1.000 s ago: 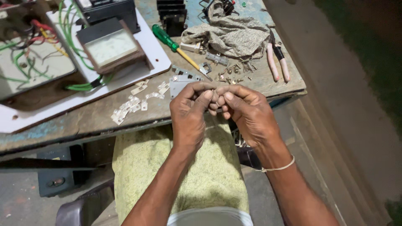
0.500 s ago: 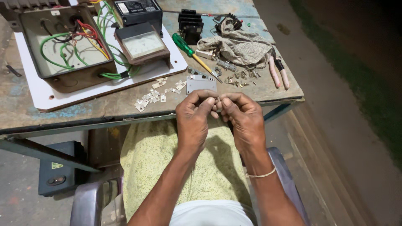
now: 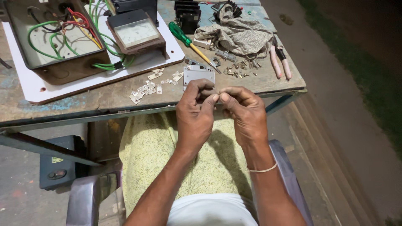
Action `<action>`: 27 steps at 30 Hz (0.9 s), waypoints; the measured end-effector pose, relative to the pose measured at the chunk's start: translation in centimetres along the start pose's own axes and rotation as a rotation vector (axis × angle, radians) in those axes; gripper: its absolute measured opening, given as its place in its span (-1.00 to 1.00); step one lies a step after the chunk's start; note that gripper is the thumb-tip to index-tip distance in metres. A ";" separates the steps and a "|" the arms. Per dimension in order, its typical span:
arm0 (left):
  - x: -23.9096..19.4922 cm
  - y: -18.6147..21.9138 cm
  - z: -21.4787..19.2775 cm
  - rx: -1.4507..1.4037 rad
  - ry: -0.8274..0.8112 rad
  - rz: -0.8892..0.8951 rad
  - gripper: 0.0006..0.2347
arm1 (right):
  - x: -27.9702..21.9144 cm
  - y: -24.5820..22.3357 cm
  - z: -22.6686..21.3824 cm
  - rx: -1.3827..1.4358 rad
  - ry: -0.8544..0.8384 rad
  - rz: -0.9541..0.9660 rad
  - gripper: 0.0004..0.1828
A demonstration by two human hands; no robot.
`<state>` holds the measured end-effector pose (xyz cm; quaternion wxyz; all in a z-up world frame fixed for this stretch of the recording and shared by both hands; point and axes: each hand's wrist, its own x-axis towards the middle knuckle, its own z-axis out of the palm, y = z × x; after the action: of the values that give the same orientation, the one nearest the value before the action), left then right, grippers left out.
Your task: The person wipes and cleans several small electrical switch components using a cloth while sitting at a workshop table with various electrical testing equipment and tools.
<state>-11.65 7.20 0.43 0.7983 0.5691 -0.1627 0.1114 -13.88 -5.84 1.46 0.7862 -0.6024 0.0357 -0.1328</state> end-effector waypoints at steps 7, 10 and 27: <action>-0.2 -0.3 0.0 0.110 -0.017 -0.066 -0.79 | 0.0 0.4 -1.0 -0.087 -0.030 -0.037 -0.82; -0.3 -0.7 -0.2 0.114 -0.032 -0.077 -0.78 | -0.3 1.2 -1.3 -0.125 -0.028 -0.057 -0.84; -1.0 -1.5 0.2 0.095 -0.086 -0.191 -0.78 | -2.7 0.9 1.3 -1.000 0.155 -0.587 -0.86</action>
<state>-12.00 6.56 -1.26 0.7698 0.6233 -0.1363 0.0180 -16.06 -3.74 0.66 0.3316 -0.8736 -0.0172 -0.3559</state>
